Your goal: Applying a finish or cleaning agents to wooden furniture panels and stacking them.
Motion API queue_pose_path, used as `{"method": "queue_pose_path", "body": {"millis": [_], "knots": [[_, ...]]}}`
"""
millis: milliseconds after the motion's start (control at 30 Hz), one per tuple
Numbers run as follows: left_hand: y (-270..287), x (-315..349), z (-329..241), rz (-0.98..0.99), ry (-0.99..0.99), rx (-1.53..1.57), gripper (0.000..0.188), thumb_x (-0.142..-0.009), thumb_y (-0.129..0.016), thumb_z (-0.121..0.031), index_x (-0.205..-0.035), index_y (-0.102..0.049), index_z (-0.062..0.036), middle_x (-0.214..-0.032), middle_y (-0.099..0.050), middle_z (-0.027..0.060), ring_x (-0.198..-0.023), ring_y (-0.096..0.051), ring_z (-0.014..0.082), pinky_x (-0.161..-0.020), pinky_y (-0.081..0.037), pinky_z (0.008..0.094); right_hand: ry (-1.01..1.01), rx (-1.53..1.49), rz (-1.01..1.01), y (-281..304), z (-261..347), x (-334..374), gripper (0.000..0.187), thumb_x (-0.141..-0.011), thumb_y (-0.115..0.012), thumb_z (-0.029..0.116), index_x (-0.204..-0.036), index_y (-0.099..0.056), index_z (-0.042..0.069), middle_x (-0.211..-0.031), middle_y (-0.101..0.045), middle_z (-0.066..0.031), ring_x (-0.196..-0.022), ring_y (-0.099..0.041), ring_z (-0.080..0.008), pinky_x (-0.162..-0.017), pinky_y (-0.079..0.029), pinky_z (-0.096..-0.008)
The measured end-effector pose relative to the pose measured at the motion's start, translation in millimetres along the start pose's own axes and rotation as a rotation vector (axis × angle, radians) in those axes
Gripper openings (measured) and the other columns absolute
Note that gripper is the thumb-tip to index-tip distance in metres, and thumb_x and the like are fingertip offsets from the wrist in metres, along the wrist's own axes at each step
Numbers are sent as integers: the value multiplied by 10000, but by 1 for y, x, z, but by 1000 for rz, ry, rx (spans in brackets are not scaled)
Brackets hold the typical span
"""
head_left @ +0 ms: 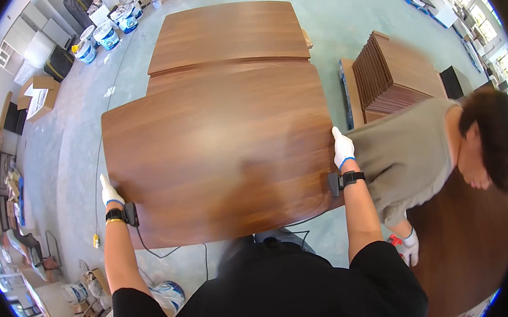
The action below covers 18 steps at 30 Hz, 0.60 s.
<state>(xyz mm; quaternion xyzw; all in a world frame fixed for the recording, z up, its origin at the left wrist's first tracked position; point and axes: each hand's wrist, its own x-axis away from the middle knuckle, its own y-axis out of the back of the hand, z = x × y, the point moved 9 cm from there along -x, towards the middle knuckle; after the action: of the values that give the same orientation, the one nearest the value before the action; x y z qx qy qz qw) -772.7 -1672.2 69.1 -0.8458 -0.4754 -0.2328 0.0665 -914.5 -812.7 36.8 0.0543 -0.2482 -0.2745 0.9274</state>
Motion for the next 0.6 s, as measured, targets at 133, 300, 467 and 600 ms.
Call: {"method": "queue_pose_path", "body": {"millis": [133,300,467,600], "knots": [[-91,-34,-10,102,14,-123,937,-910,-451,-727,-1413,-456,63,-1404,-534,160,-1239,-541,314,-1030,-448,422,-17,59,-71,9,-2,-27,519,-902,-675,438,-1047,-699,-59,-1024,-697,-139,-924,-580,-218,-829,-462,-372],[-150,-75,-12,49,45,-209,939,-924,-422,-718,-1431,-423,72,-1457,-491,173,-1301,-503,327,-1071,-413,425,-16,106,-106,2,-3,-45,557,-891,-665,469,-1043,-696,-66,-1014,-701,-176,-913,-600,-269,-830,-468,-389],[-201,-100,-7,107,89,-261,926,-941,-398,-702,-1444,-402,75,-1484,-465,171,-1339,-470,328,-1093,-390,432,-70,191,-140,-12,-1,-67,580,-895,-645,483,-1026,-689,-81,-949,-705,-203,-880,-626,-304,-812,-475,-395],[-228,-122,1,134,116,-244,927,-946,-361,-705,-1439,-410,78,-1490,-462,170,-1334,-479,328,-1097,-381,416,-12,330,-139,-21,4,-95,612,-910,-603,516,-1048,-685,-74,-1006,-698,-246,-947,-636,-365,-840,-472,-408]]}}
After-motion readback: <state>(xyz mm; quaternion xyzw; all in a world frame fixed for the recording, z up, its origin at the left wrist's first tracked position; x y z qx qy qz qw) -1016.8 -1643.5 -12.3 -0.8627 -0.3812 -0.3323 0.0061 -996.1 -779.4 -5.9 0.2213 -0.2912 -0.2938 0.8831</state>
